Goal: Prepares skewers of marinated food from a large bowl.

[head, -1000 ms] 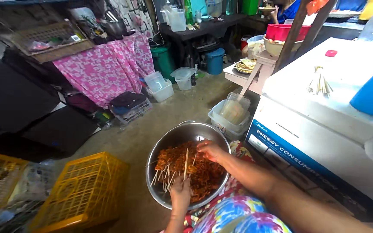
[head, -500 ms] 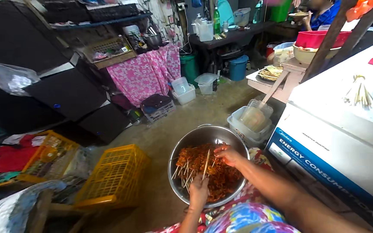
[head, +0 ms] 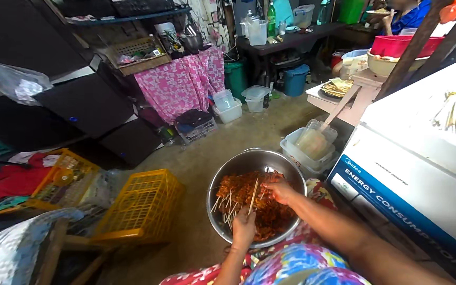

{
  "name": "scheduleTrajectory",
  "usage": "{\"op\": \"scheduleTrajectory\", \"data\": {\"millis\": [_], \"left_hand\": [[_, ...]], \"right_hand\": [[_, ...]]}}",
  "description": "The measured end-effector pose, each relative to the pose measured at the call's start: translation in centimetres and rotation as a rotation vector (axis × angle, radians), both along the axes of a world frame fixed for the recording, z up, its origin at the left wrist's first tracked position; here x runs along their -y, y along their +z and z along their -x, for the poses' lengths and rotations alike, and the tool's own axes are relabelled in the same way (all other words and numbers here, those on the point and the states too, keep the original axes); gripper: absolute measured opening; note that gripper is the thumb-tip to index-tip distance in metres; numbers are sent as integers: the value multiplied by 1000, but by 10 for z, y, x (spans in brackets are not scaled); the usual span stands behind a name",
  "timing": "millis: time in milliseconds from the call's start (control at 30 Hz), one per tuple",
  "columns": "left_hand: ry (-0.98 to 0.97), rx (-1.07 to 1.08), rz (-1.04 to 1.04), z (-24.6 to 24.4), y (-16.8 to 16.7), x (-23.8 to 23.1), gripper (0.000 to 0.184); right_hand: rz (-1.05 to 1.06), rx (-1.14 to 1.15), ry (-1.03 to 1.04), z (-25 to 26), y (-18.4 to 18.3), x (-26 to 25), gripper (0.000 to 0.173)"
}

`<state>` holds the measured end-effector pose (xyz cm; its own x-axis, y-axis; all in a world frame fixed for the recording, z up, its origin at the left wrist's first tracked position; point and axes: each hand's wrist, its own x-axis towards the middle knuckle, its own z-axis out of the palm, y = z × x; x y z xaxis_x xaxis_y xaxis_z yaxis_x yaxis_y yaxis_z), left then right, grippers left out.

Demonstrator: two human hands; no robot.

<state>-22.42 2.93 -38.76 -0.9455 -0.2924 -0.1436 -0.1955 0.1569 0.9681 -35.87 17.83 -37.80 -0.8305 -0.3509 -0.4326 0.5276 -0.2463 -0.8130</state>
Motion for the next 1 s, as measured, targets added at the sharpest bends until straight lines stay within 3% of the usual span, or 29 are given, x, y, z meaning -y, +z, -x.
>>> {"op": "scheduleTrajectory", "data": {"millis": [467,767,1000], "left_hand": [[-9,5,18,-2,3,-2,13],[-11,27,46,-2,5,-3,13],[11,39,34,-1,6,-3,13]], "right_hand": [[143,220,51,-6,6,-1,19],[111,232,78,-20,2,9,17],[115,295,146,-32,6,17,28]]}}
